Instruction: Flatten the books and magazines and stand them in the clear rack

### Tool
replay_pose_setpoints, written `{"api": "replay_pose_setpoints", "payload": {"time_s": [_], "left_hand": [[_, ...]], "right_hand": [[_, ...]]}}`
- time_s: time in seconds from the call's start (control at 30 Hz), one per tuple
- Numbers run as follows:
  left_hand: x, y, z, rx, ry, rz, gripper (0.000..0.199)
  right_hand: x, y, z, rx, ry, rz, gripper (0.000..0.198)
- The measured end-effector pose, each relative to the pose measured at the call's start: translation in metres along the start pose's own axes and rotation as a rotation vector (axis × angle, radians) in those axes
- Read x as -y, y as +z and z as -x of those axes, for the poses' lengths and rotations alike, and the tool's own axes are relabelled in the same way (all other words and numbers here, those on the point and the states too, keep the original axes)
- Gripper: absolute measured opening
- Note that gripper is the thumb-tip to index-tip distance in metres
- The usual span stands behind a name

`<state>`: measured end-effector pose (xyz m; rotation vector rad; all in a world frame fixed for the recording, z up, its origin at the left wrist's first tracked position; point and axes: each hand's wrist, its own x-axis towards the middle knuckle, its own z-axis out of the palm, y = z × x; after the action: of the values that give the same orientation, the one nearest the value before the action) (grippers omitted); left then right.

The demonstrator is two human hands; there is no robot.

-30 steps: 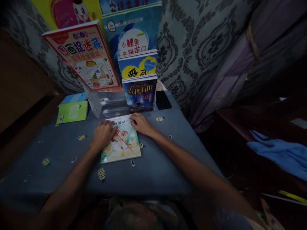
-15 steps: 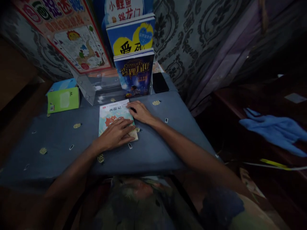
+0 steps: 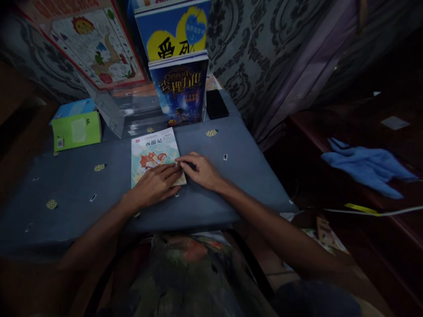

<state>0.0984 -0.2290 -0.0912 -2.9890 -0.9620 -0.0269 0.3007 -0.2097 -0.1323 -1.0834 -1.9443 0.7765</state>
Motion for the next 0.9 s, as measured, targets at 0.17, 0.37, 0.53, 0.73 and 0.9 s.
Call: {"api": "replay_pose_setpoints", "payload": {"time_s": [0.17, 0.37, 0.53, 0.73, 0.9], "left_hand": [[0.003, 0.003, 0.002, -0.107, 0.062, -0.026, 0.032], [0.005, 0.004, 0.002, -0.188, 0.09, -0.039, 0.03], [0.005, 0.004, 0.002, -0.188, 0.086, -0.046, 0.032], [0.007, 0.003, 0.002, -0.201, 0.072, -0.009, 0.027], [0.018, 0.008, -0.005, -0.183, 0.03, 0.031, 0.029]], "right_hand": [[0.002, -0.006, 0.012, -0.023, 0.023, -0.029, 0.029], [0.002, -0.006, 0.013, -0.022, 0.002, -0.041, 0.027], [0.003, -0.006, 0.013, -0.013, -0.015, -0.03, 0.026], [0.006, -0.004, 0.024, -0.033, -0.15, 0.042, 0.024], [0.012, -0.005, 0.035, -0.003, -0.301, 0.096, 0.023]]}}
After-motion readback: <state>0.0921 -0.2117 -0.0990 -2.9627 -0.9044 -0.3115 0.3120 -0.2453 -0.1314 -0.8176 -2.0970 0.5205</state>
